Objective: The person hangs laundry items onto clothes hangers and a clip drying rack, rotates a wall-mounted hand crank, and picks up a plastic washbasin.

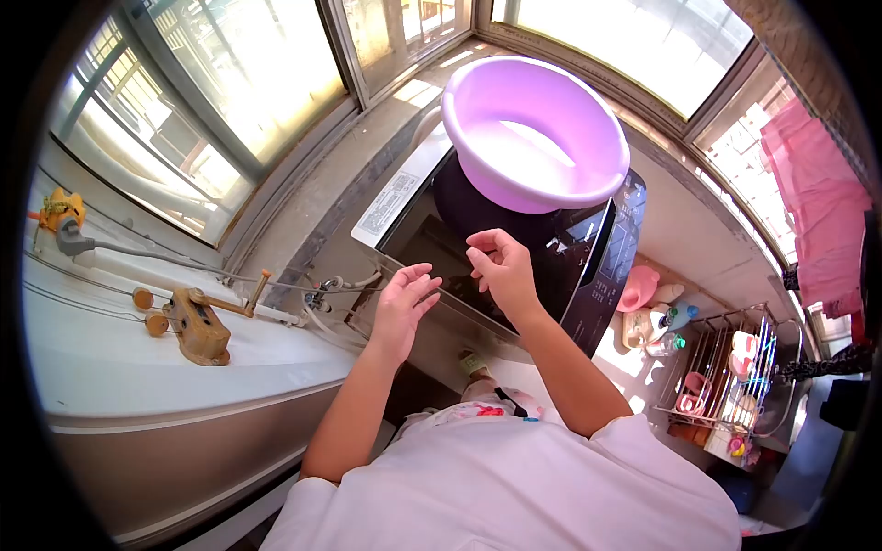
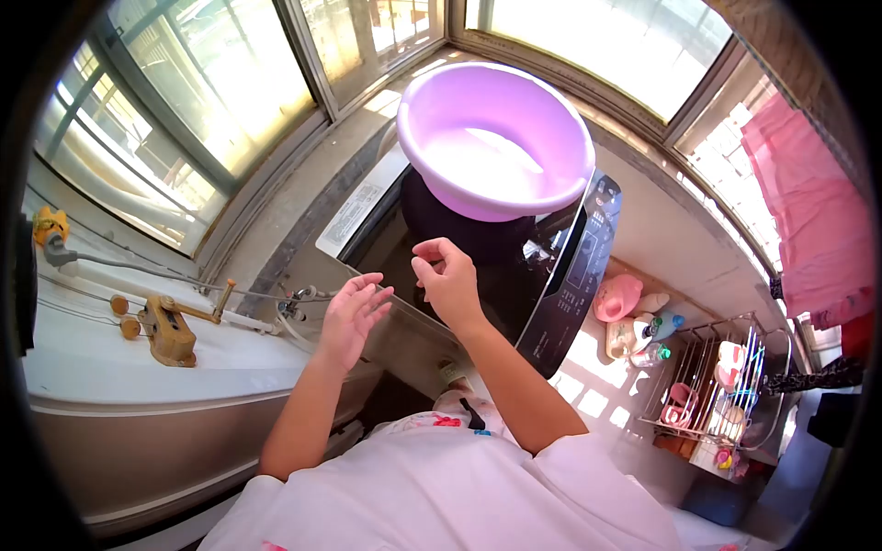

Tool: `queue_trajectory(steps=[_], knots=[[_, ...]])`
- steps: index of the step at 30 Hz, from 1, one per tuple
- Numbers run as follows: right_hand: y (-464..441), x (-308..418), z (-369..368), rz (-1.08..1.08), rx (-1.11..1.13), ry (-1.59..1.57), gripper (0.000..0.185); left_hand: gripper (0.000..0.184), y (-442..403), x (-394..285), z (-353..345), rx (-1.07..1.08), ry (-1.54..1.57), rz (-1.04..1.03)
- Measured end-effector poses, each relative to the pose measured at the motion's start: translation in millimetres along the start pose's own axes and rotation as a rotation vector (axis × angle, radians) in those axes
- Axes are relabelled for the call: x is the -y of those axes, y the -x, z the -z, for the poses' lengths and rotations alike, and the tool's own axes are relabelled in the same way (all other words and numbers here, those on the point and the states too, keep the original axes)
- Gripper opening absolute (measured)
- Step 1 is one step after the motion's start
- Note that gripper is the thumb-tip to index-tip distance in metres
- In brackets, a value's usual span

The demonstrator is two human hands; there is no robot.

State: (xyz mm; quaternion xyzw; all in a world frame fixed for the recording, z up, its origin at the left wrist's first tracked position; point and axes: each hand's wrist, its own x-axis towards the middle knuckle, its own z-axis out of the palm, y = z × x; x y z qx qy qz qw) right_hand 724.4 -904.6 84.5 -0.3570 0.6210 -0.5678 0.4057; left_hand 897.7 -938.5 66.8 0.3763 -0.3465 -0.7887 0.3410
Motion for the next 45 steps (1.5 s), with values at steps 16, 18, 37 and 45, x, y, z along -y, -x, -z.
queue_trajectory(steps=[16,18,37,45], knots=[[-50.0,-12.2,154.9,-0.202,-0.127,-0.363,0.044,0.036,-100.9,27.2,-159.0,0.057,-0.062,-0.099],[-51.5,-8.0,160.7,-0.216,-0.190,-0.419,0.050,0.040,-107.4,28.8,-160.3,0.018,-0.022,-0.071],[55.0,-7.1,126.7,-0.113,-0.383,-0.718,0.030,0.037,-17.1,35.8,-84.0,0.114,0.161,-0.202],[198.1,-2.5,123.8,-0.143,-0.720,-0.747,0.022,0.026,81.8,62.9,-99.7,0.293,0.132,-0.014]])
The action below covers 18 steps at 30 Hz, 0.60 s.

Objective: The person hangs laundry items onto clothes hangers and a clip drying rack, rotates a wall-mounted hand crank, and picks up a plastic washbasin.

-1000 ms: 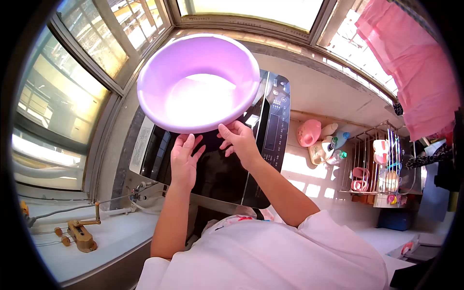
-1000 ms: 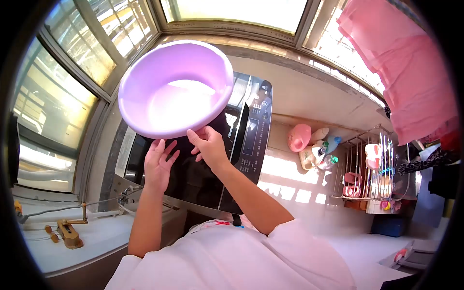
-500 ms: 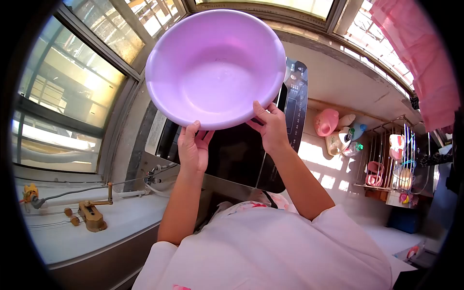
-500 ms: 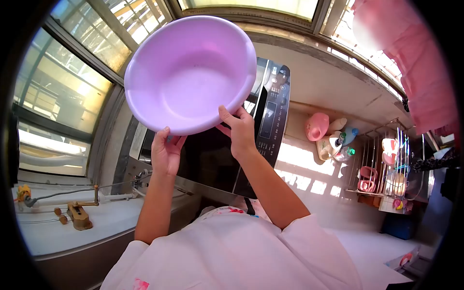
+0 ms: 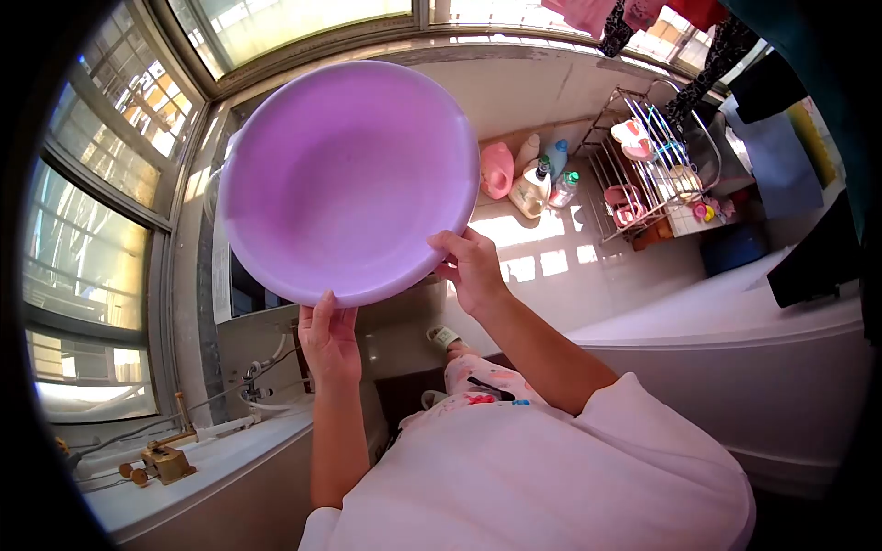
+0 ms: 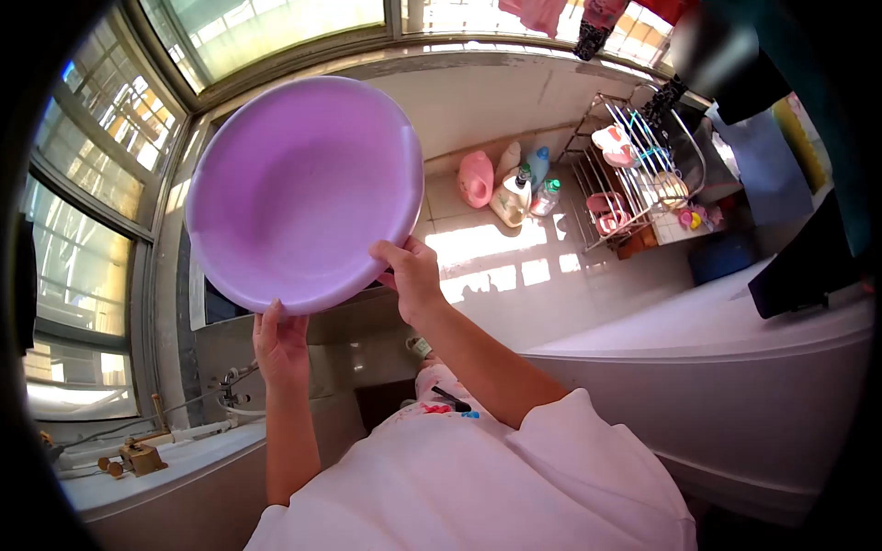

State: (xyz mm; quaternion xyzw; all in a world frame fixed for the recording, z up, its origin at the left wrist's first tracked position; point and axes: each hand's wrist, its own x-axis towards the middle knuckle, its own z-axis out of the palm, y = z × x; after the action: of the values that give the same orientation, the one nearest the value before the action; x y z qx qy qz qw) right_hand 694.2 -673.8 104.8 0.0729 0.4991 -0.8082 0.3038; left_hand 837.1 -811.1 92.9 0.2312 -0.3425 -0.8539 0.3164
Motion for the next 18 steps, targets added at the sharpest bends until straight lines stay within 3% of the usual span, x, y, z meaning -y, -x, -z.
queue_trajectory(steps=[5,12,16,18], knots=[[36.5,30.1,74.7,0.049,-0.180,-0.094,0.022,0.022,21.1,34.7,-56.4,0.206,-0.106,0.126],[51.3,81.2,189.3,0.138,-0.419,-0.203,0.025,0.022,16.0,132.8,-148.4,0.320,-0.219,0.449],[28.4,96.8,273.5,0.178,-0.521,-0.205,0.040,0.029,4.7,208.7,-194.7,0.335,-0.260,0.602],[14.9,106.5,310.3,0.218,-0.750,-0.198,0.055,0.041,-1.8,242.4,-211.9,0.254,-0.305,0.718]])
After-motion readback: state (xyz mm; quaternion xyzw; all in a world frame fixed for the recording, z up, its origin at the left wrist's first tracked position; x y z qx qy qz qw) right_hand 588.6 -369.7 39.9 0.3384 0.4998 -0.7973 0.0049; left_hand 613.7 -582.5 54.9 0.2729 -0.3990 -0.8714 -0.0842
